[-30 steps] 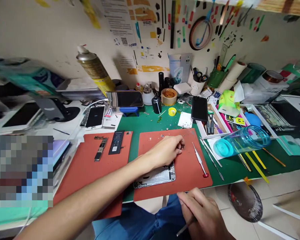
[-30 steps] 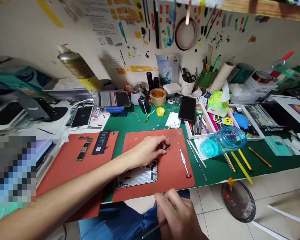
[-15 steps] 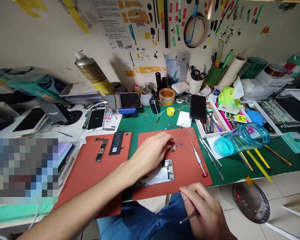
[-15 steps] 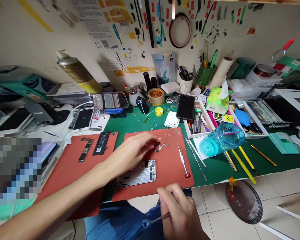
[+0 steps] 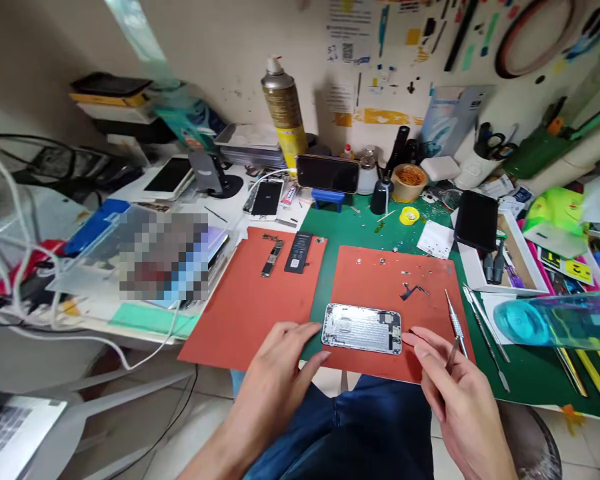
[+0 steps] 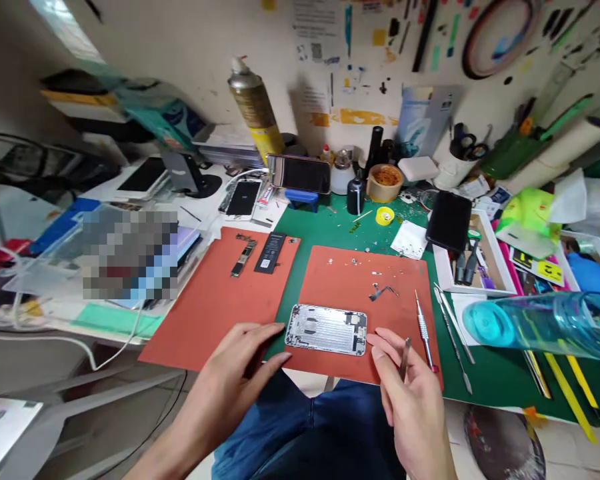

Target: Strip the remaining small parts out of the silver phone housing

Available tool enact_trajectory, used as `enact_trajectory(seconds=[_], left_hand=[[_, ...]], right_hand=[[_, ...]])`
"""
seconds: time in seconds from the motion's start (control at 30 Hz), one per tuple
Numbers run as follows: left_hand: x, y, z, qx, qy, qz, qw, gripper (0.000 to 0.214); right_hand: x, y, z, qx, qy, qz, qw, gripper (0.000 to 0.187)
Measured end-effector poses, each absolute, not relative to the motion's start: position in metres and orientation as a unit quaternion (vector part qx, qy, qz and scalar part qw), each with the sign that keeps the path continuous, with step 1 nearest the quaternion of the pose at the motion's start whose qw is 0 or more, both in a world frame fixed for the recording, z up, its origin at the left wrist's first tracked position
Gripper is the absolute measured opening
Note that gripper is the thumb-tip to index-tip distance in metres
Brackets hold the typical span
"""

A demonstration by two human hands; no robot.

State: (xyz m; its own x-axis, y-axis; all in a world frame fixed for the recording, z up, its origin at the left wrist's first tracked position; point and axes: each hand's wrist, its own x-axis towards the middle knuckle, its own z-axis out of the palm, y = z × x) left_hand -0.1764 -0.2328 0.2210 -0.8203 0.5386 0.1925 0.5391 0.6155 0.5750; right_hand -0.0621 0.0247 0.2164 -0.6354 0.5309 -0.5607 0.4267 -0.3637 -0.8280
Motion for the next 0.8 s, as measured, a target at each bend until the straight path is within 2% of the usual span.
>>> enact_trajectory(seconds=[0.17,0.3,0.4,0.53,0.63,0.73,0.8], left_hand=[[-0.166,-0.225,0.207,-0.315,-0.883,-0.345,0.047,0.041],[-0.166,-0.225,0.204,-0.312,-0.871,-0.376,0.055,0.044],[-0.164,-0.226,0.204,-0.283,-0.861,-0.421,0.029,0.043],[-0.157,-0.230,0.207,-0.170,-0.830,-0.529,-0.040,0.050],[-0.148,-0.224,0.211,-0.053,-0.710,-0.691,-0.124,0.059],[-0.143,-0.204,0.214,0.012,-0.521,-0.822,-0.229,0.056],[-0.144,-0.186,0.217,0.054,-0.412,-0.871,-0.262,0.053]], right_hand=[[-0.074,0.014,0.227,-0.463,-0.538,0.700,0.078,0.070],[-0.078,0.010,0.224,-0.453,-0.542,0.707,0.027,0.070],[-0.074,0.008,0.223,-0.447,-0.549,0.707,0.006,0.069],[-0.069,0.004,0.228,-0.430,-0.547,0.718,0.014,0.058],[-0.066,-0.003,0.231,-0.403,-0.538,0.740,0.007,0.053],[-0.062,-0.013,0.223,-0.371,-0.523,0.767,0.000,0.052],[-0.057,-0.022,0.213,-0.360,-0.511,0.780,-0.026,0.054]])
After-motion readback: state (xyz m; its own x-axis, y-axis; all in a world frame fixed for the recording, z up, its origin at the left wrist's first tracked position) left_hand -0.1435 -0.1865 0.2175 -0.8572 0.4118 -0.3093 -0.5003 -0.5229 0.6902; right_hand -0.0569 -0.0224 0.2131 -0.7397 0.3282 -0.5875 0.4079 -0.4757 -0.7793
